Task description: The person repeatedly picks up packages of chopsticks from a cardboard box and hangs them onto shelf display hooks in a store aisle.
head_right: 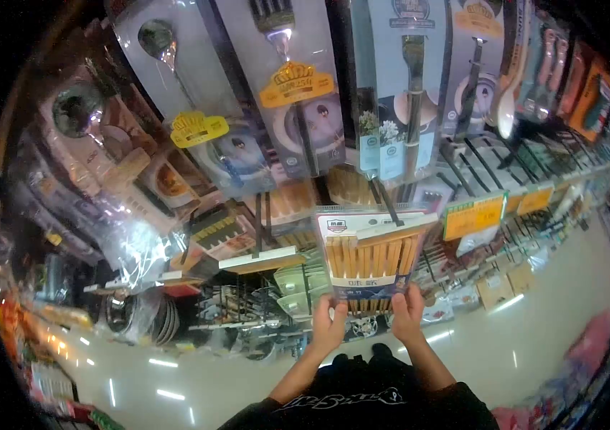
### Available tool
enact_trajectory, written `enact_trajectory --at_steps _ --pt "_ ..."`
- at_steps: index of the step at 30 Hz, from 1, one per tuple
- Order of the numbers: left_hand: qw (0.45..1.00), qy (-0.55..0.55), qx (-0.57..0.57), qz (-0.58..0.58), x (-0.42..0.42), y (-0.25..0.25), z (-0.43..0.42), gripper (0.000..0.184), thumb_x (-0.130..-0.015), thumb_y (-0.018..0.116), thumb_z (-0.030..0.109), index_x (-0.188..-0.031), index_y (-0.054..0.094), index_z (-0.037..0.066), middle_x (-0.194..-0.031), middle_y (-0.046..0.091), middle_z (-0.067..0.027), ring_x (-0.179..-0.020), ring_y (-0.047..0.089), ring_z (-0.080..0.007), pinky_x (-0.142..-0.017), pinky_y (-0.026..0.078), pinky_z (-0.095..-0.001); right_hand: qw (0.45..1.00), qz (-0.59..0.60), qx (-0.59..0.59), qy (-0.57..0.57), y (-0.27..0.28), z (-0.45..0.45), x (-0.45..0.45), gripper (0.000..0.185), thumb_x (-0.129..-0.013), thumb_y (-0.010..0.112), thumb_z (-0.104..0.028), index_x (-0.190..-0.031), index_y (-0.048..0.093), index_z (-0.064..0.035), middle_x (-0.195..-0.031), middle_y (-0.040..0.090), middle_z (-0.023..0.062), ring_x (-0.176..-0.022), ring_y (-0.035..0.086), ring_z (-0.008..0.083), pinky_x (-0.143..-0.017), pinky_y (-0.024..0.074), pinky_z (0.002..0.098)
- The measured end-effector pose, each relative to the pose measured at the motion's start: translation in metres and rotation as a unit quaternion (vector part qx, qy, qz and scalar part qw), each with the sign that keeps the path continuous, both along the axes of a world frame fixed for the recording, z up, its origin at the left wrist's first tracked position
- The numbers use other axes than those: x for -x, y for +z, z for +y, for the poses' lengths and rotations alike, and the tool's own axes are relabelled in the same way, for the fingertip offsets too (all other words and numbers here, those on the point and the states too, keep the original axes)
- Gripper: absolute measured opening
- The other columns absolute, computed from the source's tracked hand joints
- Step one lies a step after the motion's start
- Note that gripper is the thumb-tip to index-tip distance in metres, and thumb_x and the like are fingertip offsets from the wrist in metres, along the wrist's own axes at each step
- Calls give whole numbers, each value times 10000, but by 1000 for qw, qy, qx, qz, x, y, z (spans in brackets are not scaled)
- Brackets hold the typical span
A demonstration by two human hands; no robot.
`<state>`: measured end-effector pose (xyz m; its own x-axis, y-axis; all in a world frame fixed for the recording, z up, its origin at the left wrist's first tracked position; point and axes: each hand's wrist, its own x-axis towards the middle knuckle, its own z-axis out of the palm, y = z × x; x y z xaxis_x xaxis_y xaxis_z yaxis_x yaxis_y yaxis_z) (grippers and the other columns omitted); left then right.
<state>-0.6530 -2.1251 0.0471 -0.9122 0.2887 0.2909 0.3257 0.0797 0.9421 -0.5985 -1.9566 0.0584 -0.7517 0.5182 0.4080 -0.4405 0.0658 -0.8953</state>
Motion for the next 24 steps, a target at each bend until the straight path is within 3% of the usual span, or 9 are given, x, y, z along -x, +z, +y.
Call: enact_trajectory --at_steps 4,7,13,16,19,24 --pt "997 -82 2 -4 10 -5 -12 386 -936 574 344 -1038 545 -27 -886 599 -199 -771 575 -327 -718 468 -381 999 -19 32 -39 -2 -12 -5 338 -980 496 -300 -1099 520 15 -980 570 13 -863 473 82 -781 399 247" --pt "991 -131 0 -15 4 -4 -15 373 -934 579 332 -1026 540 -28 -871 590 -196 -750 565 -330 -697 460 -384 997 -31 23 -62 -4 -9 -10 359 -989 476 -310 -1132 529 14 -1041 581 20 -941 498 92 -840 399 250" --pt "986 -156 -66 1 -4 3 -14 387 -938 571 356 -1015 536 -21 -856 567 -160 -716 550 -246 -650 446 -344 995 -1 85 -52 5 -20 -12 394 -994 476 -329 -1173 524 18 -1108 578 40 -1032 499 117 -914 385 270" --pt "985 -139 -102 1 -8 -11 -8 405 -942 560 380 -1004 536 -19 -840 556 -134 -685 532 -195 -619 437 -324 996 -14 57 -65 -3 -17 -16 395 -995 474 -340 -1168 525 12 -1109 577 40 -1030 500 119 -918 385 277" --pt "986 -108 -123 3 -12 -16 -3 419 -943 556 394 -991 537 -22 -816 556 -123 -654 519 -177 -597 429 -319 998 -29 21 -57 -9 -9 -18 398 -996 471 -349 -1163 526 8 -1111 575 42 -1030 499 120 -928 381 280" --pt "977 -80 -195 16 -12 -22 12 351 -925 593 323 -947 538 -22 -714 494 -102 -594 470 -187 -549 390 -325 997 -25 62 -32 10 -10 -9 435 -993 479 -354 -1215 493 20 -1163 563 52 -1047 497 124 -934 382 290"
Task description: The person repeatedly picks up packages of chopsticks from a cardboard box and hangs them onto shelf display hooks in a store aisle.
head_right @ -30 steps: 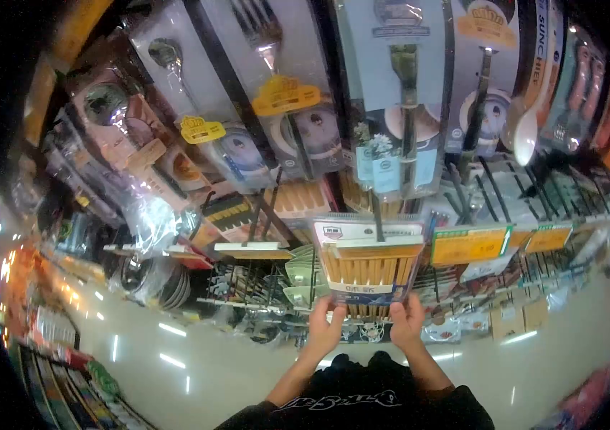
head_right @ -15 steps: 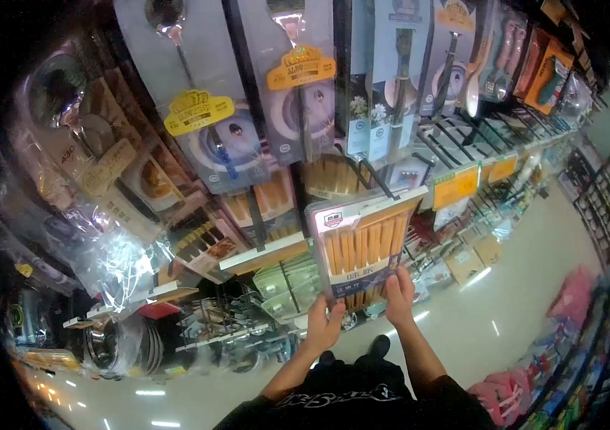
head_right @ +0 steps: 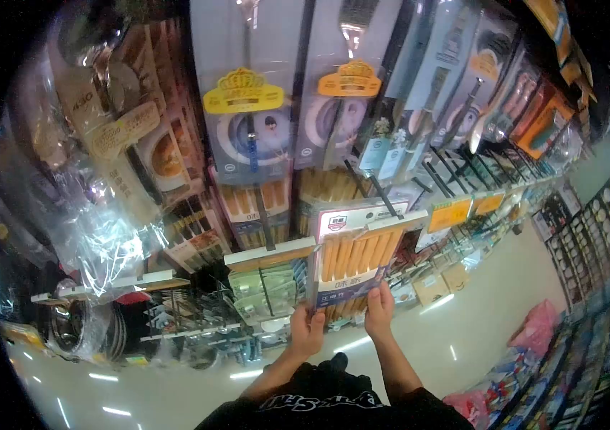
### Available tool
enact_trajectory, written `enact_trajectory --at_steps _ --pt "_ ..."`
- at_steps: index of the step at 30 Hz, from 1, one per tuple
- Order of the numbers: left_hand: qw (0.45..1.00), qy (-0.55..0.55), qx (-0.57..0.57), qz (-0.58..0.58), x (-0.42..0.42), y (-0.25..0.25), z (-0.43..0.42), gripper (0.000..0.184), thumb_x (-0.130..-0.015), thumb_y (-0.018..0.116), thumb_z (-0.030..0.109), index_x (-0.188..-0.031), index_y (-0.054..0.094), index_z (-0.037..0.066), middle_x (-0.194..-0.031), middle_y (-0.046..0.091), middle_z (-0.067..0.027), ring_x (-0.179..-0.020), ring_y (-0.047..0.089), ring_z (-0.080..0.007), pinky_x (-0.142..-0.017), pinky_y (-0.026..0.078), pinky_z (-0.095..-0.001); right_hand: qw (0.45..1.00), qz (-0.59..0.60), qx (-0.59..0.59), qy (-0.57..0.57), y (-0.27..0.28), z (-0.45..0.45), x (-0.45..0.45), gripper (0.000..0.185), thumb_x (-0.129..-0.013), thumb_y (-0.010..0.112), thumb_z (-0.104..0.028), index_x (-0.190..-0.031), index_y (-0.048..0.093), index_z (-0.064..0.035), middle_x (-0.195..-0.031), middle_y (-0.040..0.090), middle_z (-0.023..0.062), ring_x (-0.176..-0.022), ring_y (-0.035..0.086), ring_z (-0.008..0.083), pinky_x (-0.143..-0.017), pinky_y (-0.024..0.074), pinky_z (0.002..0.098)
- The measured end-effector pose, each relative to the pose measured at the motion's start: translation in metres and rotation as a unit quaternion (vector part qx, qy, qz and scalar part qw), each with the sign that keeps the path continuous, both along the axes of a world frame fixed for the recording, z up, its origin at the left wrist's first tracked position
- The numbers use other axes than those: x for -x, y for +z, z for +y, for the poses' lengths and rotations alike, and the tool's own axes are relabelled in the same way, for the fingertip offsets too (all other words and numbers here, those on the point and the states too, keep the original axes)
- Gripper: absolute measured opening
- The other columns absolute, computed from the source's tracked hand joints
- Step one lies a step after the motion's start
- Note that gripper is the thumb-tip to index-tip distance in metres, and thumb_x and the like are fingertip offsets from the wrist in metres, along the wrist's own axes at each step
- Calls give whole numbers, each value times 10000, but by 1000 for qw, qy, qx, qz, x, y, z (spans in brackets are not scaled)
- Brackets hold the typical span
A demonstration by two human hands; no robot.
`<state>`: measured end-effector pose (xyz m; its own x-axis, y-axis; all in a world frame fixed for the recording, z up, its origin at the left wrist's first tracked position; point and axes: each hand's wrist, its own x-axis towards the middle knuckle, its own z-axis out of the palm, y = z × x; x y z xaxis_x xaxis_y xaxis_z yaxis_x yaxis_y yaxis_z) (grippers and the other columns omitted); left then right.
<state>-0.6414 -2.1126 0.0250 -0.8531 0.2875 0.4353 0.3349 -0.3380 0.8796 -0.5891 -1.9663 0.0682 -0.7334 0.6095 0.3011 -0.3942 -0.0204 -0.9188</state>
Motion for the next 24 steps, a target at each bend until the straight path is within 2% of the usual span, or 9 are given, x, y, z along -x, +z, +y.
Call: enact_trajectory --at_steps 3,6,9,12,13,14,19,24 --pt "1000 0 5 0 0 -2 4 328 -921 593 301 -935 537 -22 -713 488 -110 -588 472 -221 -542 383 -337 1000 2 8 12 -9 12 -1 438 -992 480 -353 -1227 484 16 -1164 563 51 -1044 500 124 -928 384 283" --pt "998 25 -38 42 5 -15 19 310 -917 591 286 -925 534 -19 -712 482 -119 -579 466 -243 -534 374 -343 1000 -20 10 6 -14 19 -2 489 -985 493 -367 -1289 439 13 -1238 546 75 -1133 505 163 -992 372 325" --pt "999 13 -31 22 6 -11 21 309 -916 591 290 -913 530 -13 -701 476 -119 -579 468 -244 -531 373 -344 999 -16 -12 25 -11 23 -3 513 -979 499 -381 -1300 431 13 -1258 541 84 -1156 506 175 -1006 369 336" --pt "999 2 -35 -2 1 -1 18 279 -910 602 261 -905 526 -7 -711 485 -121 -573 469 -244 -522 370 -344 999 -6 -22 26 -19 27 -1 493 -987 486 -383 -1268 460 20 -1208 548 60 -1083 495 135 -950 374 293" --pt "999 4 -47 -6 5 4 19 273 -909 605 255 -905 526 -6 -713 487 -121 -572 468 -244 -521 369 -344 1000 4 -19 17 -18 29 6 502 -987 486 -385 -1281 452 20 -1221 544 63 -1101 491 139 -961 370 298" --pt "996 47 -42 61 5 9 17 258 -903 613 239 -900 531 -5 -723 492 -124 -571 473 -241 -522 371 -340 1000 9 -13 8 -17 27 8 511 -986 486 -387 -1293 445 20 -1235 539 67 -1119 487 144 -972 365 303" --pt "998 30 -14 54 -1 5 18 245 -897 629 225 -893 544 -5 -721 487 -119 -576 472 -223 -529 376 -328 1000 8 -2 21 -12 24 4 534 -989 482 -387 -1337 415 13 -1272 528 74 -1154 484 154 -999 355 312" --pt "999 21 -18 17 -2 1 19 227 -910 611 218 -897 545 1 -717 503 -109 -576 478 -198 -539 390 -320 1000 -3 -12 -12 -7 18 -1 422 -1004 466 -332 -1256 482 6 -1186 560 44 -1079 503 129 -957 378 290"
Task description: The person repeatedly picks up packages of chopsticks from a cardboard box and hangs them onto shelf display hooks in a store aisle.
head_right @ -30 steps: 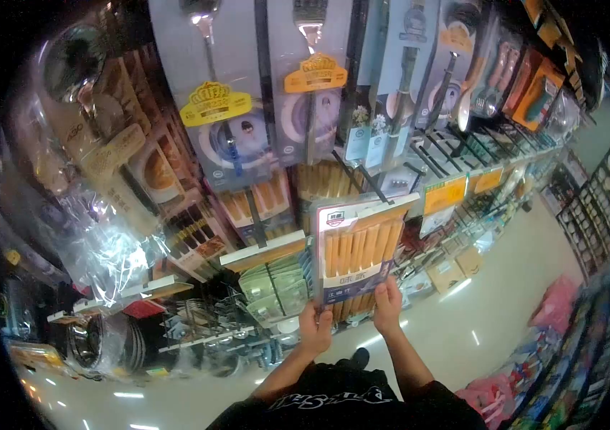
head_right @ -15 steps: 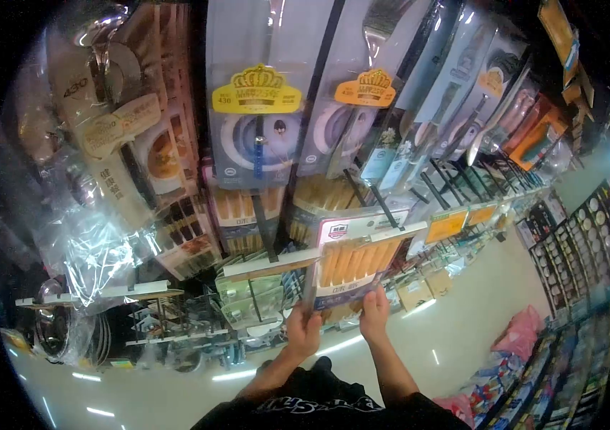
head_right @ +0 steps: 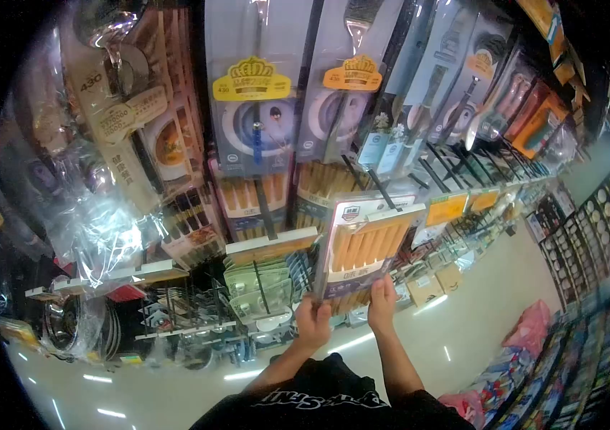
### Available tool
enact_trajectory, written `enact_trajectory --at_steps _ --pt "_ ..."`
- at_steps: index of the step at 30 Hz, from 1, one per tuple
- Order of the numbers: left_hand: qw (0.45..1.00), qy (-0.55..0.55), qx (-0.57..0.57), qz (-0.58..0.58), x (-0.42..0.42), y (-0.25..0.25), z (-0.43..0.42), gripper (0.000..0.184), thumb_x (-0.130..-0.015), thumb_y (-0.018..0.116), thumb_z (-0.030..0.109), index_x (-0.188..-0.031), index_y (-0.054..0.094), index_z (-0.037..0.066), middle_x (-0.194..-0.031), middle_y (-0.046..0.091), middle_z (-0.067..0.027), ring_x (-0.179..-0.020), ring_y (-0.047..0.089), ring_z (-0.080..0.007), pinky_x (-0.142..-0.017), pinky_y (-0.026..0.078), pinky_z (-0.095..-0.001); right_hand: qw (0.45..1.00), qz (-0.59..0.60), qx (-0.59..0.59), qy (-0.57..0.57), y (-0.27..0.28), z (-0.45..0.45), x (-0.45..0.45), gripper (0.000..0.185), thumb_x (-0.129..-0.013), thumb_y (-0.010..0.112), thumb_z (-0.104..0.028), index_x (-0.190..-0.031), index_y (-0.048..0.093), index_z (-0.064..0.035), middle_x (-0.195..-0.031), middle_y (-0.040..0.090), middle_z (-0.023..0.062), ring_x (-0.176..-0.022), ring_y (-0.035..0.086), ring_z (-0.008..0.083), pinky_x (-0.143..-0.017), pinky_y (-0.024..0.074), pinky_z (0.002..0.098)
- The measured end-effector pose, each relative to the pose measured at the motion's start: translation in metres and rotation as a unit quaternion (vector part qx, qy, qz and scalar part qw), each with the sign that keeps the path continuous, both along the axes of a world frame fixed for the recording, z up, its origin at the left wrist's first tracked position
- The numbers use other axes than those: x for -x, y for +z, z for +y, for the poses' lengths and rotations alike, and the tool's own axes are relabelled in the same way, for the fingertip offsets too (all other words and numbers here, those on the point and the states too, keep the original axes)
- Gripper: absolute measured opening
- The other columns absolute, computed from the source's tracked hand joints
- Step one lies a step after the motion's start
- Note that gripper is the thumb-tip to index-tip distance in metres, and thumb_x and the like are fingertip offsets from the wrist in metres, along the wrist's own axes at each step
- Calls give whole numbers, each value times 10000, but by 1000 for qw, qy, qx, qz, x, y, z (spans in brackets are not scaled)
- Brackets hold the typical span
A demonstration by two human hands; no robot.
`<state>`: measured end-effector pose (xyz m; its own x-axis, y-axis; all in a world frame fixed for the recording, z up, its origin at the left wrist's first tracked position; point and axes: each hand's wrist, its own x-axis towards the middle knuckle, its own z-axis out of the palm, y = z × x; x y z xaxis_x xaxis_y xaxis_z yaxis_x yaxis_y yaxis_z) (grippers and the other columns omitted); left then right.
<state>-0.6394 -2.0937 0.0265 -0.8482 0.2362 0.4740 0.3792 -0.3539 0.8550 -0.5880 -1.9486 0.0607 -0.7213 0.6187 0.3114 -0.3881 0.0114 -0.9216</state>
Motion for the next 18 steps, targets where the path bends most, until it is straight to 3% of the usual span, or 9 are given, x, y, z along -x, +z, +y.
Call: enact_trajectory --at_steps 3,6,9,12,14,17,18 --pt "997 1 -27 -76 1 4 1 221 -925 587 220 -900 542 5 -689 510 -99 -569 481 -197 -544 402 -326 1000 -24 -15 -5 1 0 0 338 -1011 459 -279 -1185 520 5 -1113 570 28 -1016 494 103 -906 388 268" --pt "999 28 24 -17 12 19 -1 225 -932 576 220 -899 534 2 -676 525 -102 -579 493 -213 -553 411 -337 998 -51 -25 -20 15 -1 10 289 -1011 463 -257 -1128 542 -5 -1037 578 11 -944 495 79 -841 403 245" --pt "995 11 72 -64 21 39 -3 236 -936 573 230 -901 530 1 -702 546 -119 -597 500 -230 -570 417 -344 995 -83 -52 -25 25 7 22 278 -1007 483 -275 -1107 552 -25 -986 591 -5 -880 516 65 -794 416 229" --pt "988 43 111 -95 51 22 9 311 -947 546 300 -996 559 -7 -815 607 -175 -722 582 -309 -681 457 -388 995 -95 -33 -29 29 10 37 223 -985 532 -217 -1094 560 -25 -920 592 -21 -801 506 44 -709 414 209" --pt "981 58 145 -118 67 35 11 404 -952 525 335 -1141 524 -22 -952 628 -220 -851 612 -372 -790 468 -425 994 -100 -23 -30 37 6 44 257 -949 578 -163 -1137 529 5 -990 610 25 -878 539 76 -766 435 231" --pt "975 114 172 -83 80 32 21 463 -949 527 336 -1238 451 -18 -997 622 -227 -863 606 -388 -837 465 -432 996 -72 -39 -21 36 1 38 361 -904 629 -108 -1209 480 18 -1134 592 90 -985 566 121 -841 456 257" --pt "980 66 139 -125 78 38 19 508 -942 536 326 -1282 398 -26 -1093 567 -244 -977 566 -399 -926 424 -430 997 -53 -46 -15 33 0 35 403 -891 643 -93 -1234 464 17 -1189 578 111 -1020 571 136 -864 462 265"
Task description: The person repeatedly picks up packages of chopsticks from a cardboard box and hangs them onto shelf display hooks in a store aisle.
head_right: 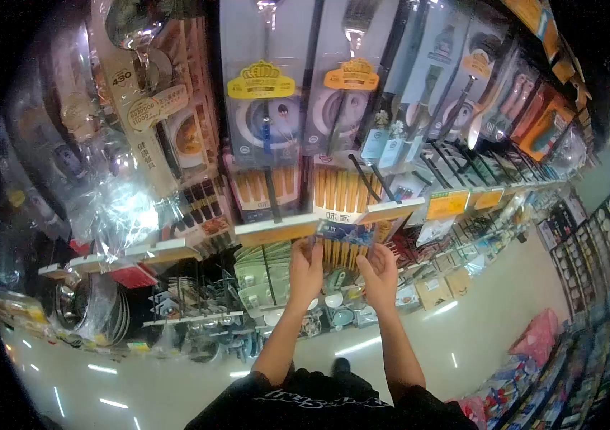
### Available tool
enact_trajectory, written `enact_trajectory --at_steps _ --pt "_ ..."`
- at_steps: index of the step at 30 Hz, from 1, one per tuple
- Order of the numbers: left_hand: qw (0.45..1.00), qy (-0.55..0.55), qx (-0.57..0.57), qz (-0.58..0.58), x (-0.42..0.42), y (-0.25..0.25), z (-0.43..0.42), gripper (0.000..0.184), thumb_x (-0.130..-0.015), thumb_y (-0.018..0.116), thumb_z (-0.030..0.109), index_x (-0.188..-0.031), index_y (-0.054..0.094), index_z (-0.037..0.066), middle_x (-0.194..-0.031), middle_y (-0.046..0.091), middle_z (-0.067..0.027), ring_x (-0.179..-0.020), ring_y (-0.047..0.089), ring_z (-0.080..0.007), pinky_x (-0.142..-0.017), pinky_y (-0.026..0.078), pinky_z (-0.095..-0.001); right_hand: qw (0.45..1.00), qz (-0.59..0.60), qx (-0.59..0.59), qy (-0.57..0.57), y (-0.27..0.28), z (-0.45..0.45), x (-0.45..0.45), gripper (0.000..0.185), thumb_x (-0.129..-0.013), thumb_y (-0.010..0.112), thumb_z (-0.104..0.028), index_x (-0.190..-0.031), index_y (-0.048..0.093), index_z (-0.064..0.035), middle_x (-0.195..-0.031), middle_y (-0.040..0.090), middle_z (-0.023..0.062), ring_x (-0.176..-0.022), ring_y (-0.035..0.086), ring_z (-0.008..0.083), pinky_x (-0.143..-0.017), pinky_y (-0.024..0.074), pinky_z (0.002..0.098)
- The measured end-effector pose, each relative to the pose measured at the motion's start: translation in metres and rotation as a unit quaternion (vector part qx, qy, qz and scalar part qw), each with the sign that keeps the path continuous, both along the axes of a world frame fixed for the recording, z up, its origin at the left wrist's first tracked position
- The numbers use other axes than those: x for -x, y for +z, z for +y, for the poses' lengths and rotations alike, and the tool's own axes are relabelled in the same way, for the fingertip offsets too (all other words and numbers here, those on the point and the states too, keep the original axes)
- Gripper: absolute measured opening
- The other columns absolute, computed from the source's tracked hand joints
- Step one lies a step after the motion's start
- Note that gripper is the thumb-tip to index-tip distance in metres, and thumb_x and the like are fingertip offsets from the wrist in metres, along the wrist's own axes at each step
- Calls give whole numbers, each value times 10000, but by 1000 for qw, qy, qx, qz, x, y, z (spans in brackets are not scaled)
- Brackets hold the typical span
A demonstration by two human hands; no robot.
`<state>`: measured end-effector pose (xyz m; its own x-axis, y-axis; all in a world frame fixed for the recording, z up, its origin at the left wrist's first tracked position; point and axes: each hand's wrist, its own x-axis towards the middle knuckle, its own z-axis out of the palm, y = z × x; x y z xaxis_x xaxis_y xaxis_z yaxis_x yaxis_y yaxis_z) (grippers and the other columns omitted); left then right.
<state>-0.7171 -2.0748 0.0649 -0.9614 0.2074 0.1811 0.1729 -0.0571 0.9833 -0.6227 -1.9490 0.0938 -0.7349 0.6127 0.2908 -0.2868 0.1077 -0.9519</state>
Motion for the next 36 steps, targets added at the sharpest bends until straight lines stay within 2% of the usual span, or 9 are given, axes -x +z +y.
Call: enact_trajectory --at_steps 4,8,11,15,17,18,27,31,36 --pt "986 135 46 81 -23 1 12 502 -922 576 264 -1271 383 -42 -1273 383 -231 -1200 390 -371 -1018 321 -431 999 -25 31 -8 -4 12 -40 431 -873 645 -53 -1259 458 -15 -1172 565 95 -1033 574 171 -840 493 300" --pt "970 180 -56 150 -92 1 60 384 -910 590 155 -1208 404 0 -1214 415 -132 -1067 419 -214 -956 345 -345 988 -68 41 136 -40 73 -97 352 -896 607 -52 -1229 498 -18 -1129 592 88 -959 599 153 -808 498 297" --pt "970 82 -143 179 -165 -13 124 292 -902 580 103 -1145 438 23 -1154 444 -108 -1042 442 -182 -932 361 -321 961 -155 -90 211 17 101 -165 304 -894 616 -123 -1164 537 -9 -1179 598 92 -944 618 176 -820 495 313" --pt "964 -253 -73 33 -253 -46 208 196 -937 577 169 -1035 522 9 -914 547 -55 -805 530 -124 -744 453 -270 936 -213 -228 164 -53 179 -252 456 -852 638 -158 -1257 510 9 -1131 641 140 -989 642 235 -863 500 353" --pt "889 -437 -46 -125 -282 -68 242 222 -982 517 222 -1042 530 8 -905 570 -49 -792 542 -120 -736 463 -268 951 -238 -182 81 -62 193 -303 394 -835 646 -169 -1172 557 16 -1047 664 168 -923 660 278 -840 504 357" --pt "872 -475 -7 -120 -294 -79 255 241 -992 495 241 -1046 533 9 -913 574 -50 -799 546 -121 -736 466 -267 952 -251 -166 51 -70 198 -326 372 -835 648 -169 -1148 569 16 -1018 670 170 -909 661 280 -831 506 356" --pt "697 -685 146 -150 -388 -157 373 375 -1016 407 365 -1095 551 28 -959 575 -43 -848 547 -120 -767 452 -254 945 -288 -48 -144 -135 265 -449 251 -830 639 -154 -1006 570 12 -874 665 190 -815 655 313 -739 511 373" --pt "607 -756 158 -186 -430 -159 478 382 -1005 417 373 -1104 555 31 -968 570 -40 -853 542 -115 -778 440 -244 943 -260 -8 -208 -129 338 -495 277 -848 611 -160 -1063 532 -4 -877 649 205 -819 647 332 -734 498 386" --pt "506 -828 191 -144 -505 -180 633 402 -1002 426 384 -1119 564 25 -957 570 -36 -856 532 -112 -782 439 -256 903 -350 47 -245 -143 465 -571 375 -853 616 -262 -1117 533 -10 -988 648 240 -929 626 399 -808 503 433"
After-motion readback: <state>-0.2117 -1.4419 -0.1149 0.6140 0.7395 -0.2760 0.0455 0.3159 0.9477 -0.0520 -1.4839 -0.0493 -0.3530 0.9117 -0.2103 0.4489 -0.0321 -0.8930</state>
